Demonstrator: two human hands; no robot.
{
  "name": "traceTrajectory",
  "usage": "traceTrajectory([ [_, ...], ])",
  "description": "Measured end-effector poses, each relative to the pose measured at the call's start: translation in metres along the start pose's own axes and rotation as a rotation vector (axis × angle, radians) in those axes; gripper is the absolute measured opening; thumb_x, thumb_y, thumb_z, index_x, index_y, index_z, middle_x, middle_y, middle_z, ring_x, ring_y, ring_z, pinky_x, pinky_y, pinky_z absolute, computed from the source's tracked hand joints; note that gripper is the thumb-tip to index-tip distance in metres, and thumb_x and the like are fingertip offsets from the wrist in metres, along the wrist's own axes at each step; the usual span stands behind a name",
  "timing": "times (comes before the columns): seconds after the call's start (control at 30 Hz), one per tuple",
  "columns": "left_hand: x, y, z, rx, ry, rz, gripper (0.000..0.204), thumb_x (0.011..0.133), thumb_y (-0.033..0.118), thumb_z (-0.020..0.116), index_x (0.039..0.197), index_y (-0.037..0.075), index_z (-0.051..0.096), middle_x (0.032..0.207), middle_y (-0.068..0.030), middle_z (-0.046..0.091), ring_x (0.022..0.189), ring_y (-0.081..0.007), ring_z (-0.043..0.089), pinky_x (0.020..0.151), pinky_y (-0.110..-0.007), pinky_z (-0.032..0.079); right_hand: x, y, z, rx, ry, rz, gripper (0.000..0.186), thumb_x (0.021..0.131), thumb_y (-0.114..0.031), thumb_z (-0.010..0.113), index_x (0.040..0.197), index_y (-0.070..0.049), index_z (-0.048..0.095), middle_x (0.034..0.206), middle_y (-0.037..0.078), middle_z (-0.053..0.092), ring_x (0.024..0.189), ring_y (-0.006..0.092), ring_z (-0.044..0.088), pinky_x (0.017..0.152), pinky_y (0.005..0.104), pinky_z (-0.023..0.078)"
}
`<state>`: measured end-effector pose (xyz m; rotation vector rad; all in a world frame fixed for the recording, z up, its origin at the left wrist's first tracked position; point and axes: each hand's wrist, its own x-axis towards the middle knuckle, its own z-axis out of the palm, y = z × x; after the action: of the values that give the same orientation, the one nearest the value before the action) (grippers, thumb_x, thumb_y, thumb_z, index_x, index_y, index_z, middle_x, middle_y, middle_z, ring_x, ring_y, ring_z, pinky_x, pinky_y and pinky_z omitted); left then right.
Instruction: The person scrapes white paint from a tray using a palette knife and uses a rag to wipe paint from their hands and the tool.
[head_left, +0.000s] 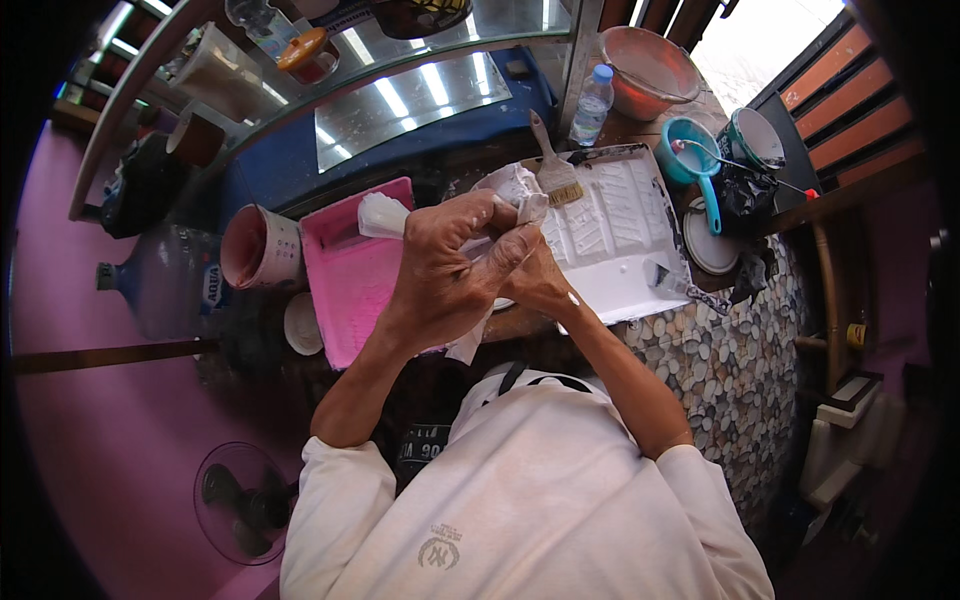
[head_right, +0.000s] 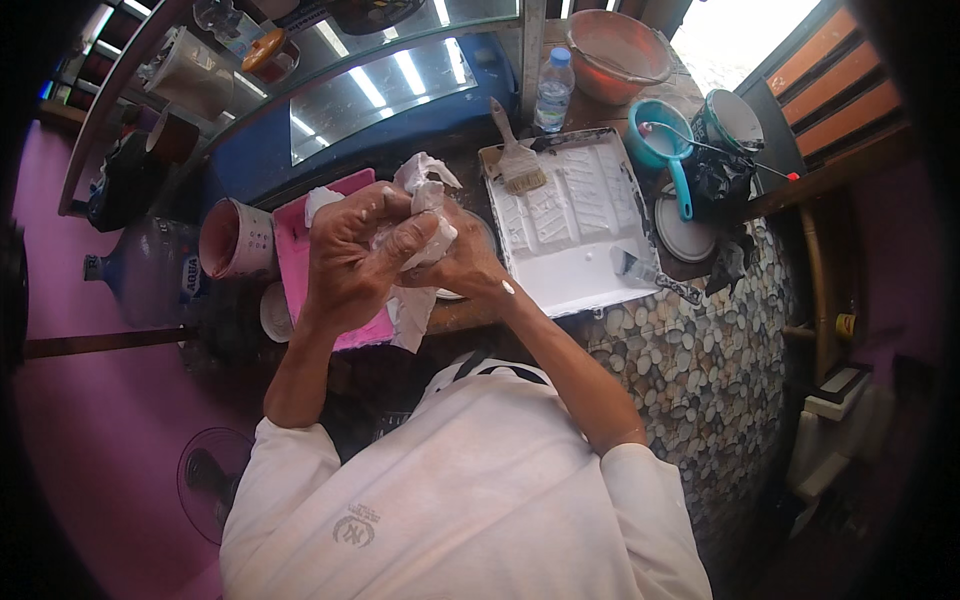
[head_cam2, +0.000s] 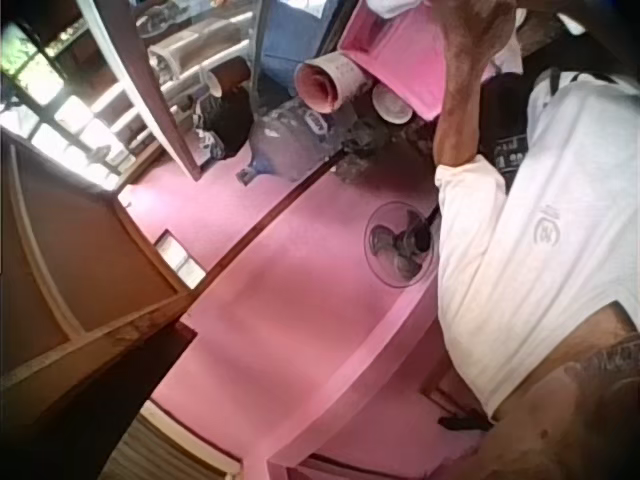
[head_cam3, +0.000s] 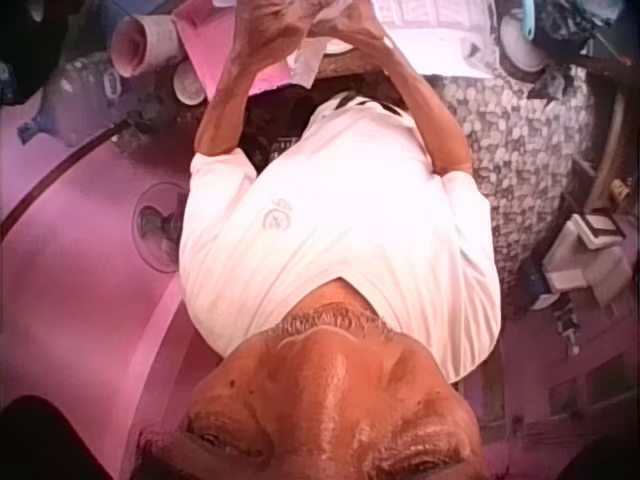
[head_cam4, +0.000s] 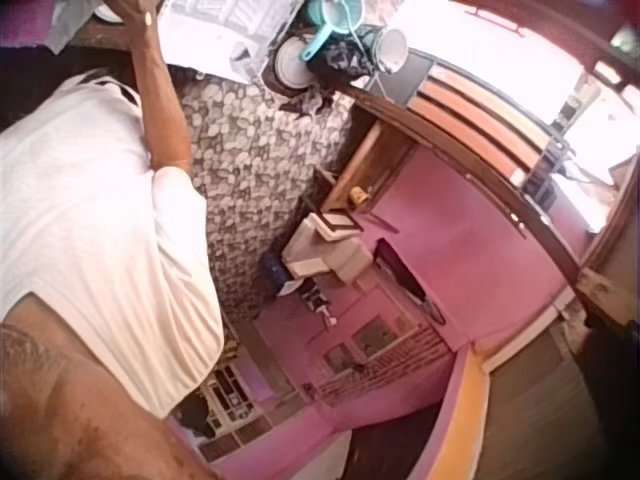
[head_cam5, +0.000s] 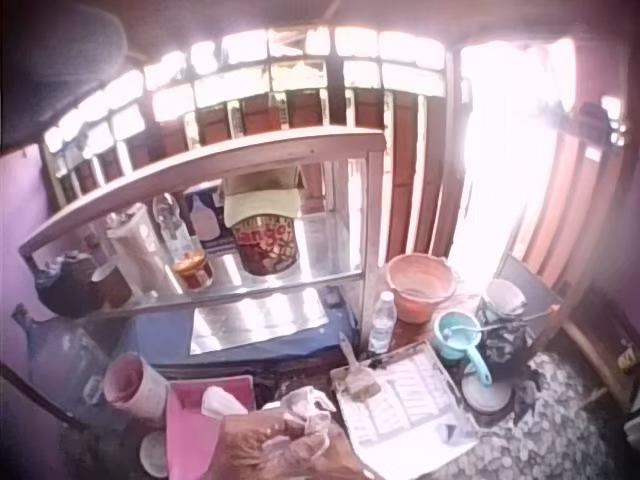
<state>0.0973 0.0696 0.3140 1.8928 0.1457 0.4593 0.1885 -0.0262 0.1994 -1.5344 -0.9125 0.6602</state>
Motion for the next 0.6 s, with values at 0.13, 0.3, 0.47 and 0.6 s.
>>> traceTrajectory([
  [0.13,0.001,0.024,0.038,0.029,-0.04,0.081,0.007,0.085,0.006,0.065,0.083,-0.001,0.063,0.076,-0.0043,0.061,0.073,-0.0074,0.054,0.069,-0.024,0.045,-0.032,-0.008,-0.015,0.32,0.068,0.014,0.049,0.064,-0.017,0.08,0.103,0.002,0.056,0.097,0.009,0.062,0.088,0.0181,0.062,0.077,0.0331,0.051],
  [0.3,-0.009,0.035,0.053,0.398,-0.087,0.147,0.098,0.053,0.054,0.082,0.127,0.005,0.041,0.119,-0.0147,0.055,0.115,-0.0268,0.051,0.104,-0.043,0.031,-0.104,-0.001,-0.051,0.768,0.191,0.23,0.047,0.069,-0.006,0.075,0.11,0.0,0.055,0.099,0.008,0.062,0.086,0.0186,0.062,0.078,0.0328,0.051],
  [0.47,-0.044,-0.007,0.115,0.755,-0.534,-0.021,0.127,0.039,0.076,0.073,0.132,-0.002,0.033,0.122,-0.0233,0.05,0.12,-0.0383,0.045,0.111,-0.044,0.014,-0.169,0.005,-0.082,1.109,0.22,0.287,0.046,0.069,0.001,0.071,0.113,0.0,0.055,0.101,0.008,0.063,0.087,0.0184,0.063,0.076,0.0311,0.052],
  [0.6,-0.056,-0.03,0.173,0.679,-0.636,-0.188,0.119,0.043,0.064,0.079,0.131,-0.003,0.036,0.115,-0.0246,0.056,0.116,-0.0353,0.051,0.104,-0.043,0.029,-0.215,0.003,-0.109,1.086,0.348,0.387,0.035,0.071,0.001,0.069,0.105,0.001,0.059,0.099,0.009,0.064,0.086,0.0186,0.064,0.074,0.0327,0.054],
])
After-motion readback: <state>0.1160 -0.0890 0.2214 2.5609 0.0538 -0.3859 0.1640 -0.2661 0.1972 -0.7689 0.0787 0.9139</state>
